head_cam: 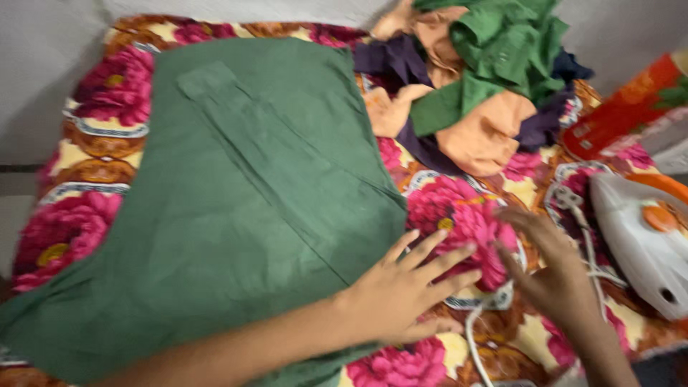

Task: The person lays a green shirt on a floral-patterned bed, smooths it by hand, and irons it with an electric iron. The person adjusts the shirt and continues ironing different sections until the garment is flat.

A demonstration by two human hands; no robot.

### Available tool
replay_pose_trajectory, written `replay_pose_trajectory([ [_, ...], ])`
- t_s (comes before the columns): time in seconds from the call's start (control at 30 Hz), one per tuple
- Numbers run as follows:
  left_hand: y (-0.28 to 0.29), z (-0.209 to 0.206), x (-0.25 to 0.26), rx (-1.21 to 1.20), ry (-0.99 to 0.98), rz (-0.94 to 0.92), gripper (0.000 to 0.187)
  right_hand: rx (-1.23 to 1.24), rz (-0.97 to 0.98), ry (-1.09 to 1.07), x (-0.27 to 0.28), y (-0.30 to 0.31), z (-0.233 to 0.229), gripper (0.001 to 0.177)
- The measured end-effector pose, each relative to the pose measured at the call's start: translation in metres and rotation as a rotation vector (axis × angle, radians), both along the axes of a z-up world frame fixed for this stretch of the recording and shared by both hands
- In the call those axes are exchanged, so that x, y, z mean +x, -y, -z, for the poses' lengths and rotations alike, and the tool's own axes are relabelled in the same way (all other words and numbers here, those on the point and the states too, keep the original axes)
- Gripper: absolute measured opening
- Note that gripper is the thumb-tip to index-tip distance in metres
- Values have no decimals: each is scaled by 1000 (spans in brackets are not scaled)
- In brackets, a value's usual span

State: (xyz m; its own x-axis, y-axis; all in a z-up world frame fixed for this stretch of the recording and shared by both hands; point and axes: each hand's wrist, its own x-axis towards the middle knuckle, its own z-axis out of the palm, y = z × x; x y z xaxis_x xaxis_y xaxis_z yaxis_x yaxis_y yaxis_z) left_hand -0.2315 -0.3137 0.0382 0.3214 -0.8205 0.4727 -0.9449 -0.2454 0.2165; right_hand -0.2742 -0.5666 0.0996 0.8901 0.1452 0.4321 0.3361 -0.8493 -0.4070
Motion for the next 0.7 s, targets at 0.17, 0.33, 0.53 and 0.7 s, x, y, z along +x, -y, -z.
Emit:
replay_pose_trajectory([
  [0.17,93,-1,-7,-101,87,-7,75,-233,326,175,-43,116,4,40],
  [0.33,166,15,-14,-123,98,15,78,47,543,174,-67,246,40,51],
  [0.53,190,39,-5,-54,-27,63,72,123,703,-113,-77,284,33,53],
  [0.7,158,30,-2,-95,-114,181,69,356,575,76,-90,233,23,50],
])
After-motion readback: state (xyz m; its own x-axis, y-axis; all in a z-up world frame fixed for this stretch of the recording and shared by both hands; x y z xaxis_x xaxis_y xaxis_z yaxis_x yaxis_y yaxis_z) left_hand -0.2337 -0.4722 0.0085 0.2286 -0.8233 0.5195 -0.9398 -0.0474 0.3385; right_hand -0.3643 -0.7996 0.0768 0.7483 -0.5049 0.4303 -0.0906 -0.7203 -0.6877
